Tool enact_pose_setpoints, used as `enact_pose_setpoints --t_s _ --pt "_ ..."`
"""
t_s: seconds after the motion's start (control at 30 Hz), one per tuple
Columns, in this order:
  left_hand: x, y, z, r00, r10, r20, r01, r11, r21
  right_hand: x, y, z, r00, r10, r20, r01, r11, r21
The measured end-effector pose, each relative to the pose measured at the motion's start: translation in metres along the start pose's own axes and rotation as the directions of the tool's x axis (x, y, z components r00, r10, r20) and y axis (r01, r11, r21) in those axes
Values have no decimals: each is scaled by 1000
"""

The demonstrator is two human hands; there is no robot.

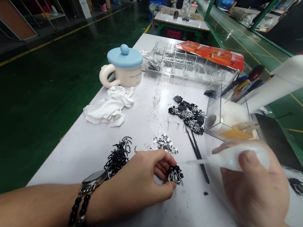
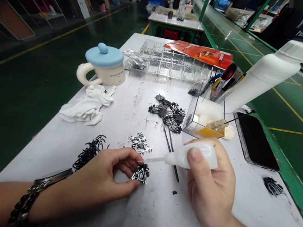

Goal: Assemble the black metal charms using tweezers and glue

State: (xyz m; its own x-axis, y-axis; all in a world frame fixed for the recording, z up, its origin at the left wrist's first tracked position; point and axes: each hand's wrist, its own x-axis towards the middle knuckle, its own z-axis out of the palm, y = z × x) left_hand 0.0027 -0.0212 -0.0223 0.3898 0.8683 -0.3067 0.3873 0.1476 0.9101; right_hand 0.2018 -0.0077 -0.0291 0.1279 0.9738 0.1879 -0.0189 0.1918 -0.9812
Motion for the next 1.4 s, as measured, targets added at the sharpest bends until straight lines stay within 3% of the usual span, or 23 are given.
enact_pose_setpoints --t_s 0.1,0.2,0.33,0.4,0.53,0.67,0.87,0.97,1.2,1.33,1.4 --pt "-2 2 -1 1000 12 -11 -12 1000 22 12 4 1 999 18 -33 -19 999 -49" --pt "-5 3 -1 998 55 -12 -54 998 44 28 4 11 991 34 129 -2 972 -236" --pt "-11 5 0 989 150 -7 -146 976 164 53 3 42 906 -20 424 268 801 -535" --pt "-14 5 1 980 196 17 -195 954 230 66 7 60 876 -52 479 355 741 -569" --pt "-20 6 3 955 282 93 -296 919 259 84 21 81 857 -46 513 399 690 -604" --pt "-23 7 3 947 300 116 -321 907 272 80 18 64 834 -62 548 458 630 -627" --pt "-23 4 4 947 291 135 -318 902 293 40 5 20 708 -27 705 618 505 -602" --pt "-23 3 7 952 277 132 -304 909 284 30 12 14 685 -45 727 668 437 -602" --pt "-22 5 4 951 292 105 -310 910 276 35 21 14 696 -31 717 638 484 -599" --pt "-20 6 1 947 316 54 -320 917 237 36 16 12 737 -31 676 584 532 -613" --pt "-19 6 0 938 346 -5 -337 918 210 34 9 11 784 -23 620 487 641 -593"
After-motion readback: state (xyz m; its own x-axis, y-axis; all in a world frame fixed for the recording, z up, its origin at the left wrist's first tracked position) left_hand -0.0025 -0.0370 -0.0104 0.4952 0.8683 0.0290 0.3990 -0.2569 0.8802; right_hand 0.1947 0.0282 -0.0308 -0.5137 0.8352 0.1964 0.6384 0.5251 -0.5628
